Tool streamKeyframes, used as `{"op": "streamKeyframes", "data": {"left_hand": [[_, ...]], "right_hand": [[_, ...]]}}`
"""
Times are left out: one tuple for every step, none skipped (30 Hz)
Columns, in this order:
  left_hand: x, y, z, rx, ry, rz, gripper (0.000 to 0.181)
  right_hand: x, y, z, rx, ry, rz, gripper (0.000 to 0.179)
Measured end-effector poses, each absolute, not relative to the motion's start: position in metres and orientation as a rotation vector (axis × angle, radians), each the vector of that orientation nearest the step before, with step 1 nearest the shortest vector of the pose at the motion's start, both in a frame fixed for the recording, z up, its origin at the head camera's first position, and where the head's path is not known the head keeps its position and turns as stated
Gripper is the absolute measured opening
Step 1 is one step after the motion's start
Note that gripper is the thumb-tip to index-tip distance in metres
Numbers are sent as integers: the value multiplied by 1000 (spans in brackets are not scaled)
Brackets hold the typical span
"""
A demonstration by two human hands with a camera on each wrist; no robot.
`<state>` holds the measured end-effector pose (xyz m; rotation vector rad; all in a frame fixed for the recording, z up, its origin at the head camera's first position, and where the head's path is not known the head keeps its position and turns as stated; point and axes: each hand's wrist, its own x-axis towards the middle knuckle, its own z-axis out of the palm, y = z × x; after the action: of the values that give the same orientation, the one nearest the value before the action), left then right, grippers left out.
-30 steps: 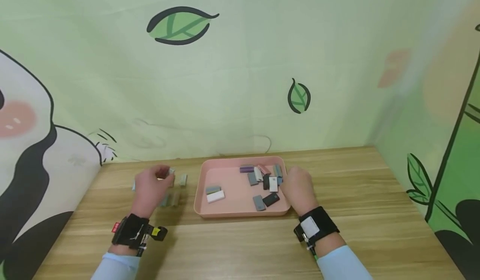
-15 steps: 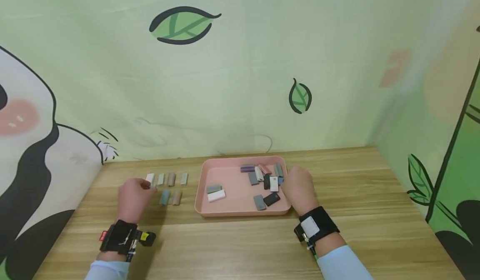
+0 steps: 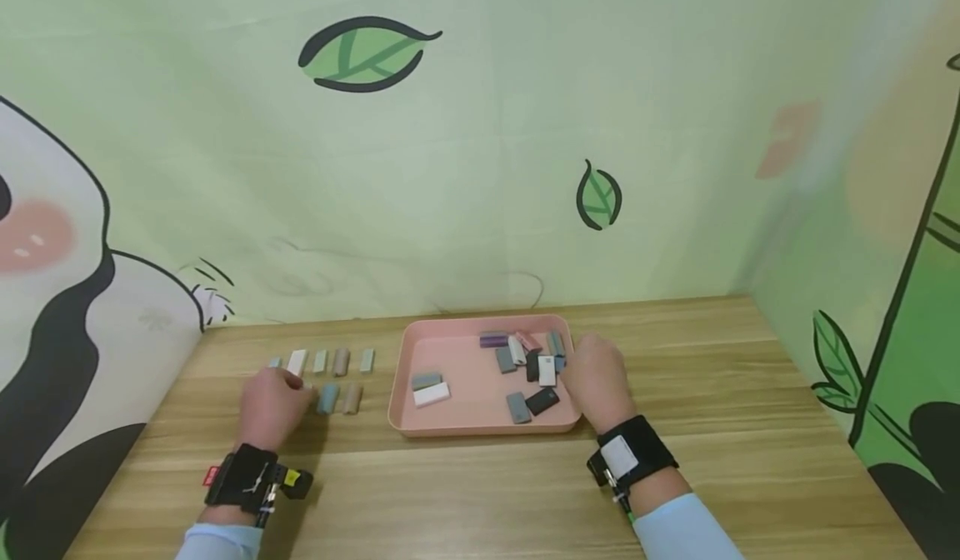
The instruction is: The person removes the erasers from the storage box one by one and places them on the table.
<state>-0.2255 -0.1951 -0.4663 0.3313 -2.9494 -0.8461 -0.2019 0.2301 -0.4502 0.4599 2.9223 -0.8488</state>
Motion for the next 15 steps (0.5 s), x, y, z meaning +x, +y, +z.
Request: {"op": "streamKeyframes", "data": {"left_hand": [[-225, -195, -467, 332, -2951, -849, 14], [-225, -195, -467, 328, -2950, -847, 14], [-225, -195, -467, 332, -2951, -846, 14], [-225, -195, -468, 334, -2951, -845, 14], [-225, -195, -468, 338, -2954, -846, 14], [-225, -195, -469, 343, -2956, -847, 14], [-225, -195, -470, 350, -2958, -847, 14], [-226, -195, -470, 354, -2961, -846, 14], [-226, -196, -471, 363, -2964, -849, 14], [-226, -196, -471, 366, -2966, -852, 15], [-226, -196, -471, 369, -2967, -851, 15], [-226, -196, -471, 371, -2969, -850, 16], [-226, -196, -470, 375, -2973, -852, 16], [-226, -197, -470, 374, -2979, -850, 16], [-226, -197, -469, 374, -2982, -835, 16]], "right_hand": [[-202, 230, -450, 461, 2920, -852, 19], [-202, 230, -450, 462, 2919, -851, 19], [-202, 230, -450, 462, 2919, -849, 19], [-202, 230, -450, 459, 2921, -846, 19], [-202, 230, -450, 457, 2923, -842, 19], [-201, 230, -450, 455, 2925, -837, 19], [-201, 230, -450, 454, 2926, -835, 20], [-201, 230, -450, 453, 2926, -833, 20], [-201, 230, -450, 453, 2925, -834, 20], [-201, 230, -449, 454, 2923, -837, 20], [-201, 230, -449, 455, 2922, -842, 20], [-201, 230, -449, 456, 2920, -846, 20], [-201, 230, -449, 457, 2919, -848, 20], [-201, 230, -449, 457, 2917, -849, 20], [-201, 230, -449, 457, 2918, -849, 21]]}}
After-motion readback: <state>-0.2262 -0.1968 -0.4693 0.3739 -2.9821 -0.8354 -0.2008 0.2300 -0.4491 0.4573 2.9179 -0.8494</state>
